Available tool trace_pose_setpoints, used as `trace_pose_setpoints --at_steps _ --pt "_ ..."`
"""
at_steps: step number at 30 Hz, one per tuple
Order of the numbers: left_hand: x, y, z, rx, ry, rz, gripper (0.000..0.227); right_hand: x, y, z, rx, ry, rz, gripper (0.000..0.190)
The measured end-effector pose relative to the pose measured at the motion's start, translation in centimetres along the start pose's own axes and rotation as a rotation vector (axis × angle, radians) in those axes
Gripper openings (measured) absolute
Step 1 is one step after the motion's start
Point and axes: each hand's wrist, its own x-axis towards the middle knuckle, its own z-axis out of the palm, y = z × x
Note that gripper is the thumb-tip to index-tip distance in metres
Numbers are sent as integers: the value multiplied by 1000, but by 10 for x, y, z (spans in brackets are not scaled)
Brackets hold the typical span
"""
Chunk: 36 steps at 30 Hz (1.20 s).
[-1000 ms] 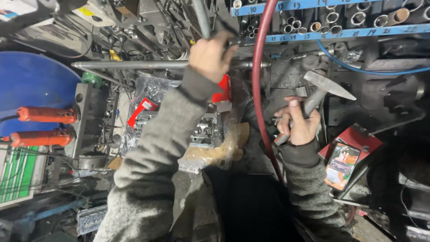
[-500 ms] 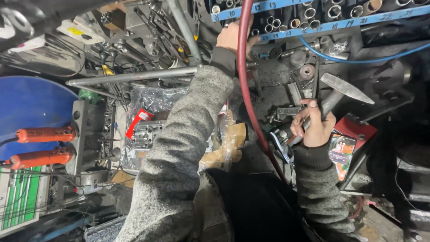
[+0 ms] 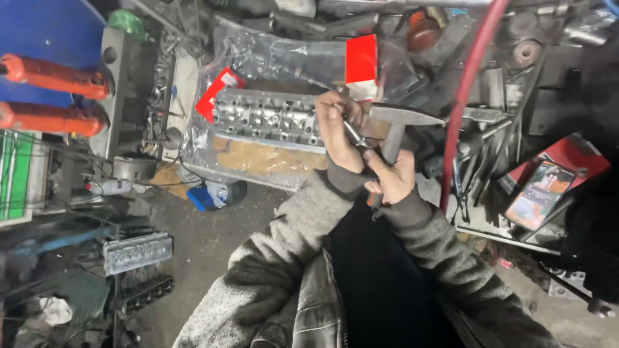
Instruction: The person takes small metal valve components from storage bins on a shelf, places them one at a time into bores of an aluminum cylinder head on the workbench, and taps each into place with a hammer, working along the head.
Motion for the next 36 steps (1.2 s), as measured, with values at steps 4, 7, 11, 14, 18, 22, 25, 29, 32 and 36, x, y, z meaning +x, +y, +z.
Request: trace_pose_setpoints --at_steps 4,7,11,14,18,22,25,29,32,36 --pt "19 17 -72 508 -420 9 24 13 -10 33 -258 30 -200 23" --pt "52 46 -108 918 -809 66 27 29 -5 47 -465 40 -259 23" --pt "90 64 -109 1100 -1090 -256 59 40 8 67 -525 6 -283 28" --pt "90 27 -136 1118 -1139 -41 55 40 4 68 -532 64 -255 29" --pt "100 -9 -154 1019 -1097 -102 42 20 8 66 -680 166 -433 31" --pt "98 -54 -179 1245 -1089 138 40 12 62 18 -891 377 -332 33" --pt "96 -82 -193 1174 -1042 344 39 10 64 34 -913 437 -262 32" --pt "96 -95 -185 1277 -1180 13 42 -1 50 73 -917 328 -311 29" --pt "103 -97 -190 1238 -1118 151 43 3 48 87 -1178 331 -357 29" --pt "101 -92 -187 1283 -1147 78 44 11 57 81 -1295 342 -333 30"
